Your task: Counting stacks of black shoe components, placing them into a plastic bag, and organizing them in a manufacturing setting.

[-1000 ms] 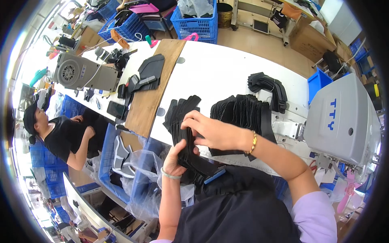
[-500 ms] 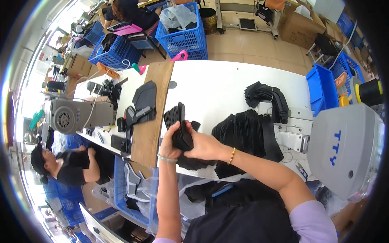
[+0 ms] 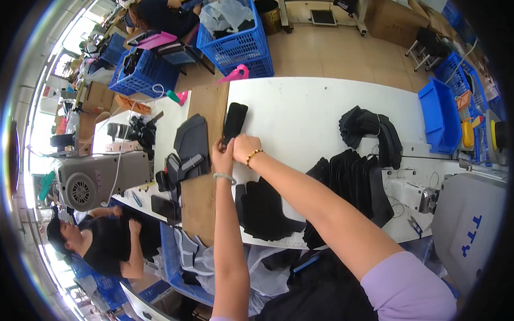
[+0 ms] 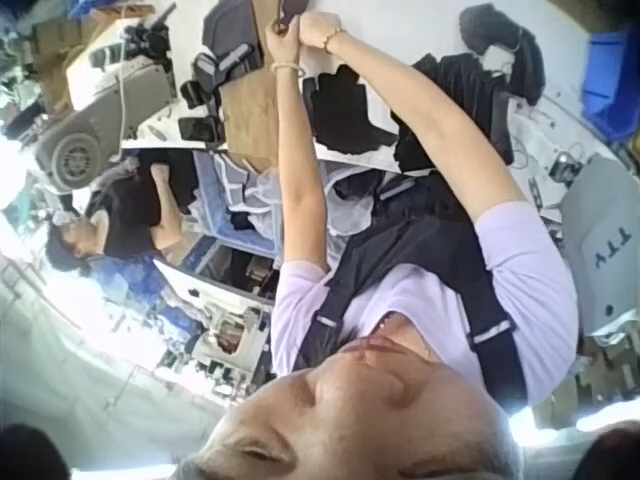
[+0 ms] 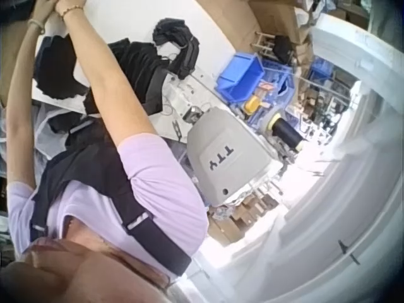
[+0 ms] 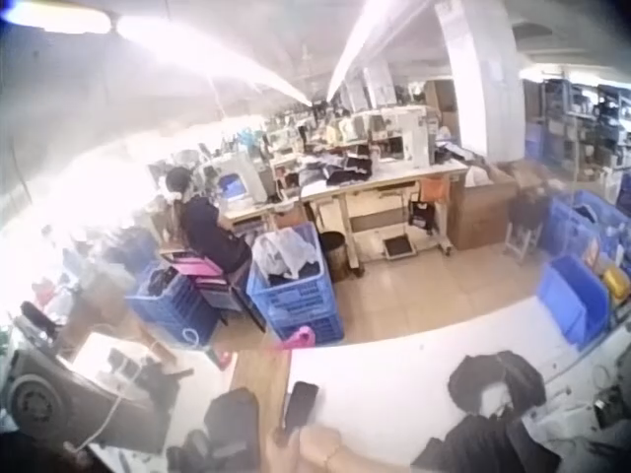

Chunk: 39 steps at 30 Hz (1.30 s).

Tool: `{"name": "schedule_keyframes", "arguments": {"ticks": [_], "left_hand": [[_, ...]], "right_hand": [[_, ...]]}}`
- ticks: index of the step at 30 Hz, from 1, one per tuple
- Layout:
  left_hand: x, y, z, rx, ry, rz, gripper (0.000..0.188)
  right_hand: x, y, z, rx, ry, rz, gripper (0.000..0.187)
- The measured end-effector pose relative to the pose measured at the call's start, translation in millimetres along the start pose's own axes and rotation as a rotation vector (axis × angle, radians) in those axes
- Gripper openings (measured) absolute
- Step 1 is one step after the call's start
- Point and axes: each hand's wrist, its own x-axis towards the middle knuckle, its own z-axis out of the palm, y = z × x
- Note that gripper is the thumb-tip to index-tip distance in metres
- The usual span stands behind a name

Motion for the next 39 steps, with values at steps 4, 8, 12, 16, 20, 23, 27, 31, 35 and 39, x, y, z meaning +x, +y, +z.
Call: {"name": "schedule_keyframes", "arguments": {"ticks": [4,8,12,16,20,23,27,31,35,39], "left_hand": [[17.2,-5.8,-12.3,0.107,0.103,0.092,0.065],[13.0,-11.5,-19.2,0.123,0.099,0.092,0.069],[-22.4,-16.1,-41.6,-0.035,0.102,0.053,0.064],[-94.9,-23.5,-71.7,0.225,0.117,0.069,0.059],[-168.5,-18.9,-61.7,0.628,0.08,0.013,0.083],[-193.7,-5.3,-46.5,0.857,0.099,-0.087,0.094],[-202.0,-14.8,-50.2,0.825,0.161,-0.265,0.093],[-216.2,-23.9,-52.9,0.725,0.216,-0.314,0.093],[-224.6,-40.2,-53.5,0.688,0.274,-0.185,0.08],[-234.4,-62.3,-67.0,0.092,0.37,-0.168,0.044]], "right_hand": [[-6.3,-8.1,-0.2,-0.034,-0.002,-0.073,0.044],[-28.0,-8.5,-18.1,-0.128,0.082,-0.116,0.066],[-84.1,2.6,-33.8,-0.009,0.082,-0.175,0.047],[-176.7,34.9,-17.5,-0.028,-0.297,-0.212,0.027],[-213.6,45.8,19.9,-0.064,-0.279,-0.152,0.042],[-211.9,46.6,40.5,0.017,-0.287,-0.05,0.051],[-225.7,37.3,39.8,0.159,-0.202,0.123,0.056],[-236.8,44.9,47.7,0.443,0.095,0.124,0.051],[-224.7,39.5,59.9,0.684,0.222,-0.139,0.046],[-218.5,24.5,62.7,0.205,0.175,-0.14,0.048]]}}
